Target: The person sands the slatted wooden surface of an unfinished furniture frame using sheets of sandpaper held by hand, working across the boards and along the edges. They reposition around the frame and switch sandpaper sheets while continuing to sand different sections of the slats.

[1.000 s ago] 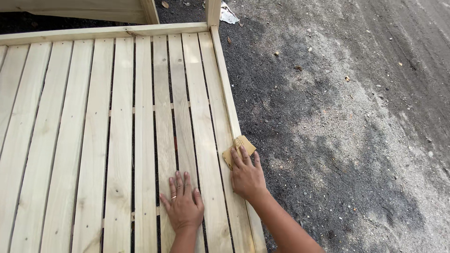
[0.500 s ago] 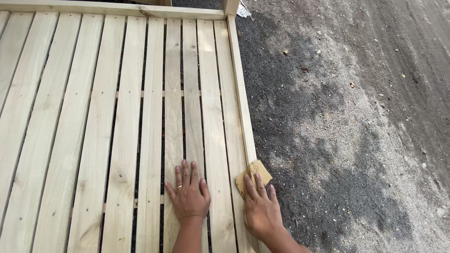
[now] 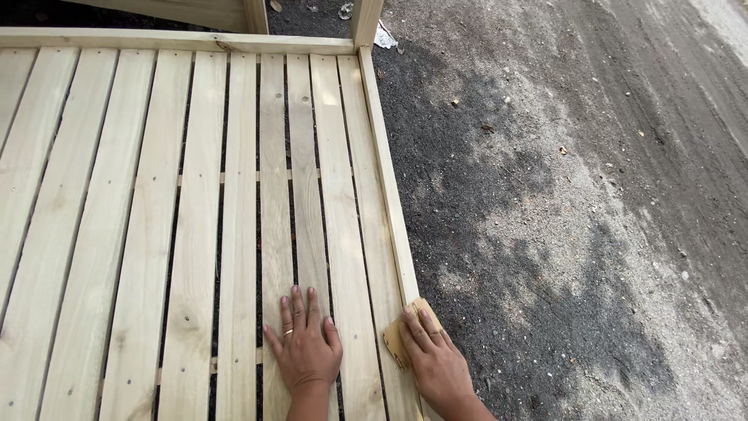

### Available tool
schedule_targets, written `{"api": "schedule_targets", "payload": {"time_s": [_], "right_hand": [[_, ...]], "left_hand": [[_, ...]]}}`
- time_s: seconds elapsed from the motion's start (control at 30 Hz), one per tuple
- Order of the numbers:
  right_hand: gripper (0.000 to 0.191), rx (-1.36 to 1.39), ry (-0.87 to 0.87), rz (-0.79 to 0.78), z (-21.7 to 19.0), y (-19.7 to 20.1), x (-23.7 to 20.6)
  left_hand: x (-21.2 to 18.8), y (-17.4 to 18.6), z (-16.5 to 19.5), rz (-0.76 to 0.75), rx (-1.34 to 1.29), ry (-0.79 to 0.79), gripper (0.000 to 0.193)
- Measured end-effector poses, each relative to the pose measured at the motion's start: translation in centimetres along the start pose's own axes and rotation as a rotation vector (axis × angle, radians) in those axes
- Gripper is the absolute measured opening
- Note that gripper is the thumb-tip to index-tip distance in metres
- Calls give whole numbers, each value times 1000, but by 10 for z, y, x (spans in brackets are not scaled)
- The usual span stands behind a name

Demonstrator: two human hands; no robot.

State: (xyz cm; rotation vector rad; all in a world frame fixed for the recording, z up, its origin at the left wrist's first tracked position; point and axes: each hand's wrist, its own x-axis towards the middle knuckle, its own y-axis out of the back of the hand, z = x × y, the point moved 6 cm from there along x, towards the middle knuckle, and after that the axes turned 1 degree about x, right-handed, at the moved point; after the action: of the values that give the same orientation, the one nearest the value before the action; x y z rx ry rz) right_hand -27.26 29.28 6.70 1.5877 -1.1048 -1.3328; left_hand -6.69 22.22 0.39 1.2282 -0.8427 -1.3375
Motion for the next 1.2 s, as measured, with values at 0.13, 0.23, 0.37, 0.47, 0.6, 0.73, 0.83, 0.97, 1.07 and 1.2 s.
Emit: {"api": "schedule_targets", "payload": {"time_s": [0.13, 0.23, 0.37, 0.47, 0.6, 0.73, 0.83, 0.97, 1.07, 1.2], "right_hand": [[66, 165, -197, 182, 22, -26, 35], [68, 86, -405, 107, 27, -25, 64], [71, 196, -517, 25, 23, 0, 109], [69, 181, -505, 79, 21, 15, 122], [70, 186, -508, 53, 16, -1, 72], [71, 188, -550, -45, 12, -24, 11], [70, 195, -519, -39, 17, -18, 31], [66, 255, -487, 33, 33, 14, 129], [66, 288, -529, 46, 40, 42, 204], [64, 212, -492, 32, 43, 54, 242]], "left_hand": [[1, 5, 2, -5, 30, 2, 68], [-1, 2, 2, -64, 11, 23, 67], [-3, -1, 1, -88, 19, 28, 67], [-3, -1, 1, -67, 16, 26, 68], [-4, -2, 0, -59, 23, 16, 68], [-5, -3, -1, 1, 55, -1, 68], [-7, -7, -2, 1, 42, 11, 69], [-8, -6, -1, 12, 77, 7, 70], [-6, -4, 1, -17, 79, 16, 71], [-1, -2, 2, -115, 77, 38, 70]]}}
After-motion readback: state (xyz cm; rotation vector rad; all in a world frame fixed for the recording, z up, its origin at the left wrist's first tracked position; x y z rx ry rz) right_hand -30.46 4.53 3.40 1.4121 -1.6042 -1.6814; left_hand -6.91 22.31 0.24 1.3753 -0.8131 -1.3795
